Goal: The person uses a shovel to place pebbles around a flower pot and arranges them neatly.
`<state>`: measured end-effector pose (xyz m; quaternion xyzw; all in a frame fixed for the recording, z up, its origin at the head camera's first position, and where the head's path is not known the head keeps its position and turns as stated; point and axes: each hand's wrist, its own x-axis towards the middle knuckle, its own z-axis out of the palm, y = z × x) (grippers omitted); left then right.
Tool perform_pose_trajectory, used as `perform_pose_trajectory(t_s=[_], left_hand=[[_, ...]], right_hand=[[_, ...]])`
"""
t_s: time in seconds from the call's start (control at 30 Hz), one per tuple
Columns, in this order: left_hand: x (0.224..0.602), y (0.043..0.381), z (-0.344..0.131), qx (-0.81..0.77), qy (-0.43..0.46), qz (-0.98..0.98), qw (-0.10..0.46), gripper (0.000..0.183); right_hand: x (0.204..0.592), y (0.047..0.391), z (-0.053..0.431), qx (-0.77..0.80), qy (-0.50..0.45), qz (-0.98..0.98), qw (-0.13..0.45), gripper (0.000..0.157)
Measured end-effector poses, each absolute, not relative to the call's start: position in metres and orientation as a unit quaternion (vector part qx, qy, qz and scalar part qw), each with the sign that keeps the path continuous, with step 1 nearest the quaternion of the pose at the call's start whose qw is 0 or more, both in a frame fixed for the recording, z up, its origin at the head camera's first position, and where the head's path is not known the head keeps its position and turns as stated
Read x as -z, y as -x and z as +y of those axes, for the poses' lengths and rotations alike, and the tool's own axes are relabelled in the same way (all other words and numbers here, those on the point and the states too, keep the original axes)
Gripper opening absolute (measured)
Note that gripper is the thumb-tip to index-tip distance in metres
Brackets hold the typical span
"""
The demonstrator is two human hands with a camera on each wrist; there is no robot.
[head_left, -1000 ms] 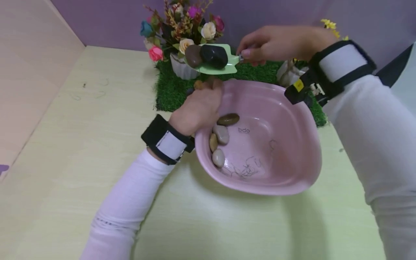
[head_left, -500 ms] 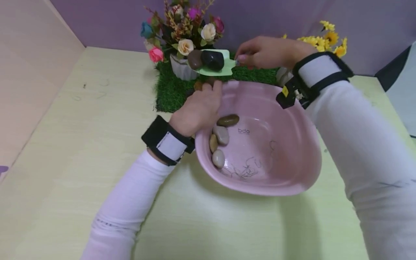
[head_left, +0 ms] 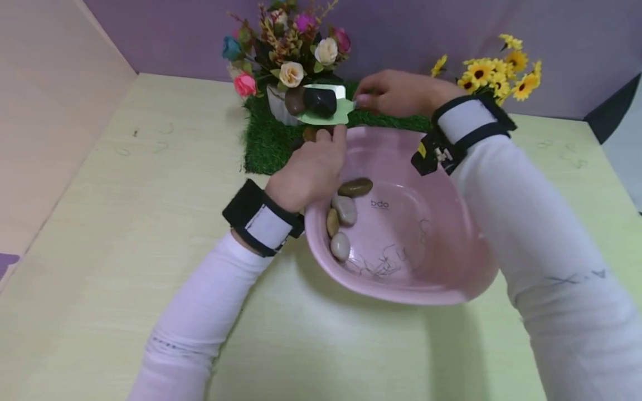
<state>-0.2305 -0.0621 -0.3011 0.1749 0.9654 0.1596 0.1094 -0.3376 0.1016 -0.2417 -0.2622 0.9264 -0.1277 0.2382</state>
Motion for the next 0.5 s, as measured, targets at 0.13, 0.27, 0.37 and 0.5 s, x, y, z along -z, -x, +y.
perform_pose_trajectory(t_s=[0.13, 0.27, 0.37, 0.5], left_hand=[[0.3000, 0.2308, -0.0632, -0.166, -0.177, 0.964, 0.110, 0.054], [0.2982, 0.2307, -0.0638, -0.169, -0.177, 0.964, 0.108, 0.054], [0.2979, 0.2297, -0.0639, -0.169, -0.176, 0.964, 0.108, 0.055], [0.2986, 0.2275, -0.0637, -0.171, -0.176, 0.963, 0.109, 0.057]], right_hand=[[0.2446, 0.3412, 0.0997, 0.126, 0.262, 0.925, 0.246, 0.048], [0.2469, 0.3438, 0.0967, 0.106, 0.274, 0.925, 0.241, 0.049], [0.2487, 0.3456, 0.0946, 0.093, 0.280, 0.923, 0.247, 0.048], [0.2520, 0.3482, 0.0946, 0.085, 0.279, 0.918, 0.269, 0.047]])
